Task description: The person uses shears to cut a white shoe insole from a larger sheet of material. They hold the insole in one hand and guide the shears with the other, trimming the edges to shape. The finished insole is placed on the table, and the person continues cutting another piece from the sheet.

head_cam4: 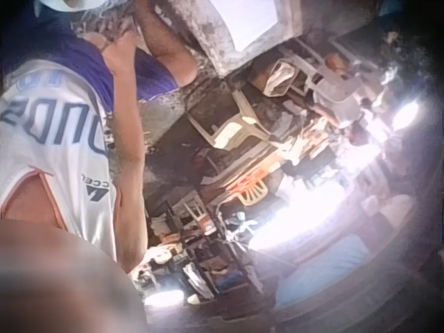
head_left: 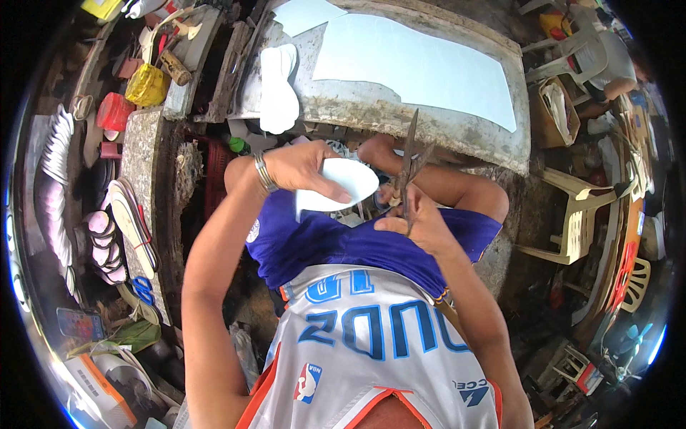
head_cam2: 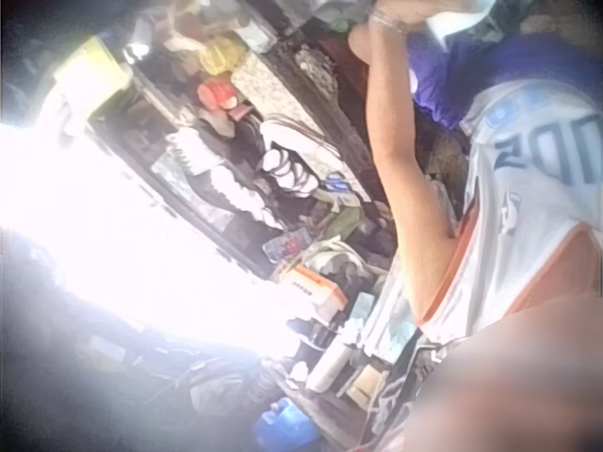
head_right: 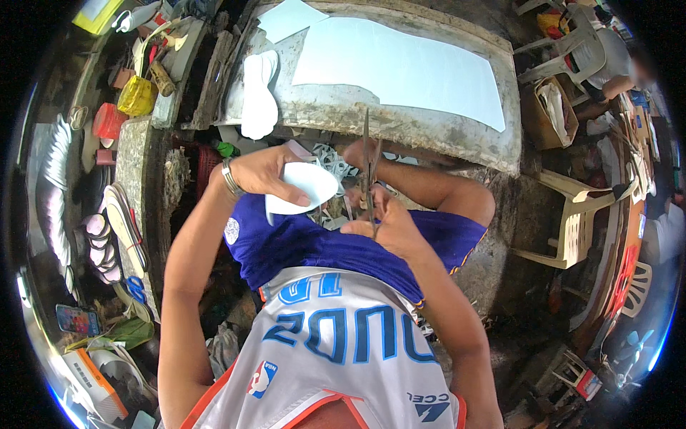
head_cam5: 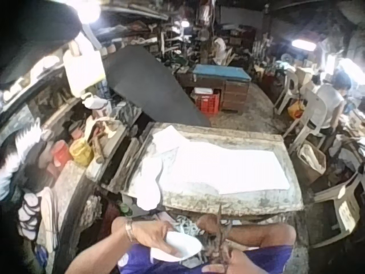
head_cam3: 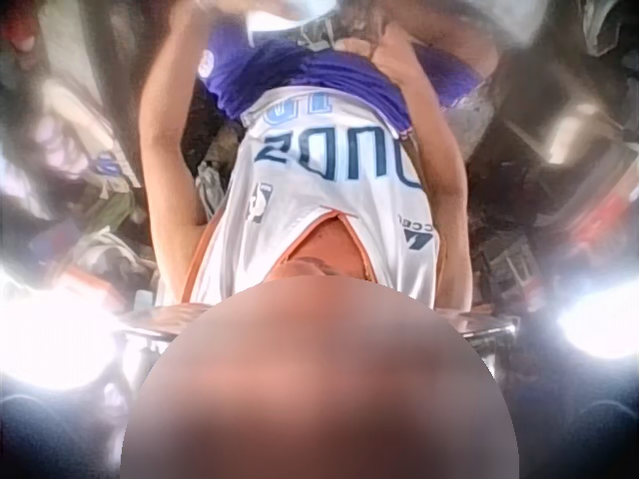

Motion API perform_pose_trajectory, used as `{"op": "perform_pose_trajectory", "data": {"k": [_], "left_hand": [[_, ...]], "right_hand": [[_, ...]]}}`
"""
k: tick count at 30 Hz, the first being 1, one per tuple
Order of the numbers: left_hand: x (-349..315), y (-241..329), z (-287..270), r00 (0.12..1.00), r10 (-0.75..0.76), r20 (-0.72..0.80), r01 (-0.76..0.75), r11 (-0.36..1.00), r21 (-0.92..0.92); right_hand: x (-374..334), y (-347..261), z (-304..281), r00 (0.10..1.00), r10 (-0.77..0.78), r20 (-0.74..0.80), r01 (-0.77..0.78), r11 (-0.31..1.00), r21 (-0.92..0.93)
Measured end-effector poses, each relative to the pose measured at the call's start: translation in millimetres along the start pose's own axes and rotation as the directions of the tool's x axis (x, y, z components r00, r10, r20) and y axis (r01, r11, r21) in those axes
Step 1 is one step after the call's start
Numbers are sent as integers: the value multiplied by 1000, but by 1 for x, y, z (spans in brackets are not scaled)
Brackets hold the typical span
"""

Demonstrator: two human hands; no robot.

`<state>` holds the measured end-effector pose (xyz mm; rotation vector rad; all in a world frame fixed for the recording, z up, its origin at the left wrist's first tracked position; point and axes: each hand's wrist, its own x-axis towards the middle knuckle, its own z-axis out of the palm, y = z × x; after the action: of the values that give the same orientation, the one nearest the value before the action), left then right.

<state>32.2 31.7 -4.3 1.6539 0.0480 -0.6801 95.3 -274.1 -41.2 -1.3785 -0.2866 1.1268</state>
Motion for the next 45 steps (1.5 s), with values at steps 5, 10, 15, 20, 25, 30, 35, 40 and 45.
{"op": "perform_pose_trajectory", "data": {"k": [5, 10, 15, 20, 25, 30, 35, 40, 45], "left_hand": [[18, -13, 35, 984, 48, -170, -110, 920, -377], [20, -19, 34, 964, -23, -264, -167, 720, -674], [17, -38, 1, 867, -304, -394, 8, 801, -599], [27, -67, -91, 559, -351, -751, -137, 854, -502], [46, -73, -188, 338, -118, -934, 183, 981, -58], [60, -63, -146, 231, 640, -733, 360, 644, 675], [66, -62, -28, 912, 390, -129, -216, 721, 658], [70, -66, 26, 984, 179, 13, -165, 873, 459], [80, -87, 65, 942, 228, -248, -147, 940, 308]], "right_hand": [[37, 20, 27, 991, -117, 67, 109, 987, 118], [40, 28, 30, 999, -18, -32, 25, 972, 234], [32, 35, 17, 991, 31, -130, 8, 958, 288], [18, 43, 7, 976, 109, -190, -57, 964, 259], [13, 37, 17, 977, 120, -179, -72, 964, 255], [20, 0, 16, 988, 18, -154, 13, 979, 202], [38, -58, 16, 980, -89, -176, 122, 975, 186], [46, -107, 29, 982, -100, -159, 137, 960, 244], [56, -132, 51, 978, -133, -161, 175, 943, 282]]}}
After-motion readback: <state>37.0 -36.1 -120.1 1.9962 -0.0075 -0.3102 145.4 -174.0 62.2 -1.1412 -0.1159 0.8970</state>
